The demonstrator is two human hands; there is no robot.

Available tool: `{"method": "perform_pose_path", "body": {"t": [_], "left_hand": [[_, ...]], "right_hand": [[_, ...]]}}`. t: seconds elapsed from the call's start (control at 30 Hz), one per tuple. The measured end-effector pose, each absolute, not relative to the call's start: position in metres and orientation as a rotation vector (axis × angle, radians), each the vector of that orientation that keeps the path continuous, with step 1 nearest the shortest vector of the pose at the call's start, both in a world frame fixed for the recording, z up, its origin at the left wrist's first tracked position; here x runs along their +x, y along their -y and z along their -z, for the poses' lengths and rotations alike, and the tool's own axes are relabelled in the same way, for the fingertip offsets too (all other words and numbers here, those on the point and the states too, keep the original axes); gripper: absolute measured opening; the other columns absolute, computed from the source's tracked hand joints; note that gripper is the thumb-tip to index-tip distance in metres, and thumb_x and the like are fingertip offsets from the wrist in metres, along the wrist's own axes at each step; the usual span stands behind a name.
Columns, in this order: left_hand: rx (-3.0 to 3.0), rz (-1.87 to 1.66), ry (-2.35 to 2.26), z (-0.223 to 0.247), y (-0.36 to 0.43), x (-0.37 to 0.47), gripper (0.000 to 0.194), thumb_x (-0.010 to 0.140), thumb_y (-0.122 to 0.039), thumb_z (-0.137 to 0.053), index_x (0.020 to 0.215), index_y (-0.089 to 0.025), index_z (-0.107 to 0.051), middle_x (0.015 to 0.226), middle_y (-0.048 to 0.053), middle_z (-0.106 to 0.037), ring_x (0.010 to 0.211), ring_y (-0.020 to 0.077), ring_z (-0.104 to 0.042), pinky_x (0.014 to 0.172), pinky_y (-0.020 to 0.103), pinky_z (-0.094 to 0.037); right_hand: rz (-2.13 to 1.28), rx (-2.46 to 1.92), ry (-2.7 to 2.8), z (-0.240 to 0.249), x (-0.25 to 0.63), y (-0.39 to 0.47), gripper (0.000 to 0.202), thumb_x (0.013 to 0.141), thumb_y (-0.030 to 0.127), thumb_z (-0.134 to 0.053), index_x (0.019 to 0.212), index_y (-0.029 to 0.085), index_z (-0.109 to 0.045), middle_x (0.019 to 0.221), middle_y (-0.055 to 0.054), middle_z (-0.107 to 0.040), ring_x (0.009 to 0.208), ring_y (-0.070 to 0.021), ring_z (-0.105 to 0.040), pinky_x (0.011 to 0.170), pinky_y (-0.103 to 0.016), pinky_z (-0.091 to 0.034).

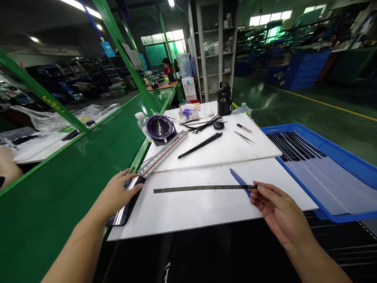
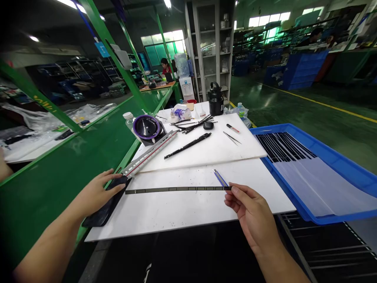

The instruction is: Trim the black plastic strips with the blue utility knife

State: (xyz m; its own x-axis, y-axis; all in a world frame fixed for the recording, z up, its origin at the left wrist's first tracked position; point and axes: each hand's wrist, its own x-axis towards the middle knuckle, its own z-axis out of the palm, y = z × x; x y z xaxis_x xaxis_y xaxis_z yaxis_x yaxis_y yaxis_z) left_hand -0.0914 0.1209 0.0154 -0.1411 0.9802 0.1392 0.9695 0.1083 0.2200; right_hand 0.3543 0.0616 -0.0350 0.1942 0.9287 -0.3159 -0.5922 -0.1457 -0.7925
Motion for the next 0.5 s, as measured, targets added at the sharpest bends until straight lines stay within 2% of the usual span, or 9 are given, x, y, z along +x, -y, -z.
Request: {"method": "perform_pose_path", "body": {"t": [0.07, 0.13, 0.23, 0.33, 0.4, 0.5], "left_hand": [[1.989, -0.375, -2.317, -0.010, -0.127, -0.089, 0.039, 0.080, -0.050, -0.062, 0.104, -0.020, -0.070, 0.147, 0.015, -0.056, 0.132, 0.0402, -0.052, 0.106, 0.052, -0.046], [1.941, -0.400, -2.357, -0.008, -0.132, -0.083, 0.035, 0.084, -0.052, -0.058, 0.096, -0.021, -0.067, 0.147, 0.014, -0.055, 0.124, 0.0383, -0.059, 0.096, 0.048, -0.051], [1.898, -0.439, -2.363, -0.008, -0.140, -0.072, 0.036, 0.085, -0.052, -0.060, 0.100, -0.020, -0.064, 0.132, 0.013, -0.066, 0.106, 0.0334, -0.068, 0.082, 0.042, -0.054], [1.913, -0.440, -2.279, -0.009, -0.149, -0.062, 0.038, 0.086, -0.044, -0.067, 0.114, -0.018, -0.064, 0.120, 0.009, -0.070, 0.103, 0.0264, -0.067, 0.089, 0.043, -0.052], [1.891, -0.466, -2.279, -0.013, -0.149, -0.059, 0.033, 0.089, -0.040, -0.066, 0.113, -0.017, -0.066, 0.119, 0.010, -0.070, 0.106, 0.0247, -0.066, 0.095, 0.046, -0.050], [1.803, -0.557, -2.328, -0.030, -0.130, -0.059, 0.034, 0.088, -0.042, -0.064, 0.110, -0.017, -0.070, 0.102, 0.009, -0.074, 0.092, 0.0254, -0.068, 0.085, 0.042, -0.052]], "right_hand": [[-1.407, -1.028, 0.391, 0.037, 0.358, -0.062, 0.036, 0.065, 0.031, -0.094, 0.093, 0.014, -0.080, 0.082, -0.007, -0.075, 0.076, -0.0185, -0.070, 0.071, -0.025, -0.062], [-1.413, -1.027, 0.369, 0.038, 0.360, -0.062, 0.037, 0.065, 0.029, -0.094, 0.094, 0.013, -0.080, 0.082, -0.008, -0.074, 0.076, -0.0185, -0.070, 0.071, -0.025, -0.062], [-1.403, -1.032, 0.357, 0.039, 0.361, -0.063, 0.037, 0.065, 0.027, -0.094, 0.095, 0.012, -0.079, 0.081, -0.007, -0.074, 0.075, -0.0184, -0.070, 0.071, -0.024, -0.063], [-1.383, -1.031, 0.365, 0.040, 0.362, -0.062, 0.035, 0.066, 0.028, -0.093, 0.095, 0.013, -0.079, 0.083, -0.007, -0.074, 0.075, -0.0180, -0.070, 0.072, -0.024, -0.063], [-1.383, -1.038, 0.361, 0.044, 0.365, -0.061, 0.036, 0.064, 0.027, -0.094, 0.094, 0.013, -0.079, 0.084, -0.008, -0.074, 0.075, -0.0188, -0.071, 0.072, -0.024, -0.064], [-1.342, -1.060, 0.363, 0.051, 0.375, -0.061, 0.040, 0.061, 0.026, -0.095, 0.096, 0.016, -0.078, 0.090, -0.007, -0.075, 0.076, -0.0205, -0.072, 0.072, -0.026, -0.065]]}}
